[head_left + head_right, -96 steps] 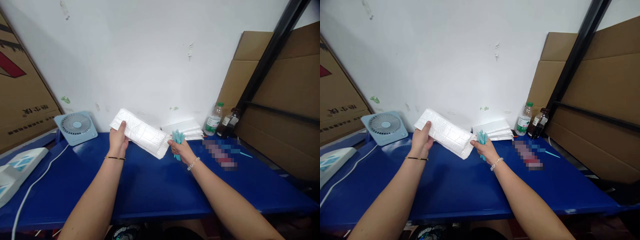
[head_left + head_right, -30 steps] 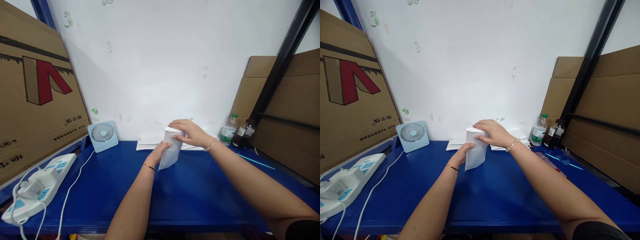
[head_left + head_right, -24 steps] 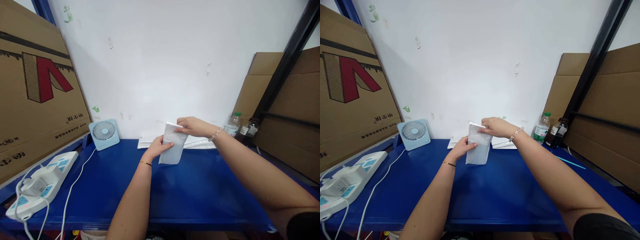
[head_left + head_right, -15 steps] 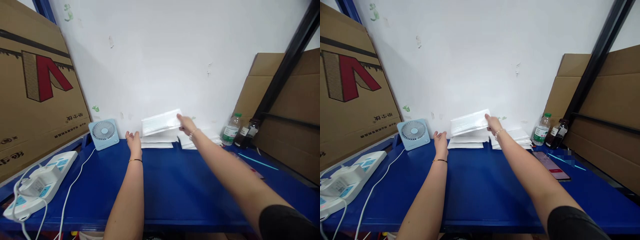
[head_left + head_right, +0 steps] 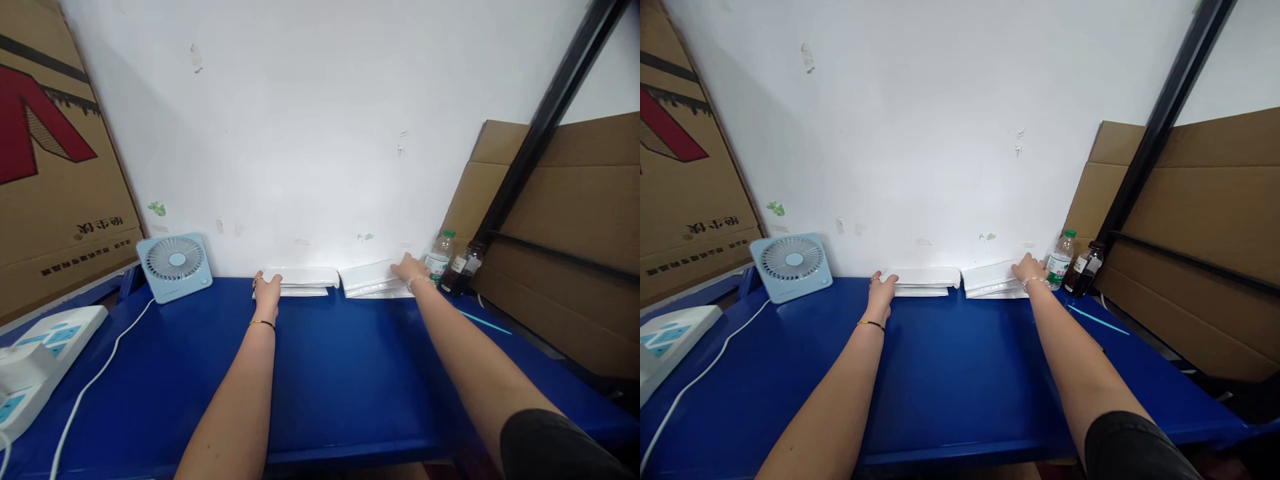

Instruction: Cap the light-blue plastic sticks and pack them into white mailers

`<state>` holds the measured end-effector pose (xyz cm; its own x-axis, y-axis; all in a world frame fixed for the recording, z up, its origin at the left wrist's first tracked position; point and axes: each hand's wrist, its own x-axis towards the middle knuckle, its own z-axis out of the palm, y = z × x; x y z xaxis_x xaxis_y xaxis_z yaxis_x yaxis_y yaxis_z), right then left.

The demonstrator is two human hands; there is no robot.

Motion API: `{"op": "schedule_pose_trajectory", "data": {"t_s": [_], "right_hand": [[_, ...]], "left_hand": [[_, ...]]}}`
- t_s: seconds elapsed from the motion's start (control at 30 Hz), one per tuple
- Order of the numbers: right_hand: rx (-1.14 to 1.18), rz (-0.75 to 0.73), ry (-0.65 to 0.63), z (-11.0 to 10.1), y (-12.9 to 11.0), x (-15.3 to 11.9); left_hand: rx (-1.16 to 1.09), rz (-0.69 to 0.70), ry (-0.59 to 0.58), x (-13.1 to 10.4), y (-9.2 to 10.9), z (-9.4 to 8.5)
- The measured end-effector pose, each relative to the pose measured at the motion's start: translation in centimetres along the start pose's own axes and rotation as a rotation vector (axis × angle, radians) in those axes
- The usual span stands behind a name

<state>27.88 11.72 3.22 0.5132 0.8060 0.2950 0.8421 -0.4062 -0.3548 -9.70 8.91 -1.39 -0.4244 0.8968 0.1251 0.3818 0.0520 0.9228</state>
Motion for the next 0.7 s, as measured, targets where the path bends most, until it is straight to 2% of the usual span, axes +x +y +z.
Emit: {"op": "schedule_pose_trajectory", "data": {"t_s": [0.03, 0.1, 0.17, 0.23, 0.3, 0.33, 0.4, 0.47, 0.53, 0.6, 0.7], "right_hand": [[0.021, -0.005, -0.061, 0.1, 1.1, 0.6], [0.073, -0.052, -0.051, 0.4, 2.2, 1.3], [0.211, -0.119, 0.060, 0.0, 2.2, 1.3], [0.412, -0.190, 0.182, -1.4, 1.3, 0.7], [0.586, -0.302, 0.256, -3.9, -0.1, -0.6], [0.642, -0.383, 0.272, -5.5, -0.8, -1.6], [0.721, -0.525, 0.277, -8.8, -2.3, -4.0], [0.804, -0.604, 0.290, -11.7, -3.5, -6.8], [0.922, -0.659, 0.262, -13.3, -4.2, -9.4], [1.040, -0.684, 0.177, -13.3, -4.4, -11.3], [1.151, -0.630, 0.006, -9.9, -3.7, -12.3]], "left_hand": [[-0.025, -0.031, 0.011, -0.2, 0.2, -0.1], [-0.052, -0.077, 0.031, -0.6, 0.5, -0.1], [0.015, -0.071, 0.065, -0.9, 0.6, -0.1], [0.127, 0.007, 0.150, -1.4, 0.9, 0.0], [0.229, 0.204, 0.211, -2.5, 1.6, 0.2], [0.262, 0.337, 0.202, -3.4, 2.2, 0.4], [0.290, 0.581, 0.094, -5.5, 3.7, 1.0], [0.309, 0.778, -0.050, -8.0, 5.2, 1.5], [0.318, 0.877, -0.117, -10.2, 6.4, 1.8], [0.338, 0.911, -0.148, -11.4, 7.2, 1.8], [0.433, 0.890, -0.221, -11.3, 7.3, 1.0]]}}
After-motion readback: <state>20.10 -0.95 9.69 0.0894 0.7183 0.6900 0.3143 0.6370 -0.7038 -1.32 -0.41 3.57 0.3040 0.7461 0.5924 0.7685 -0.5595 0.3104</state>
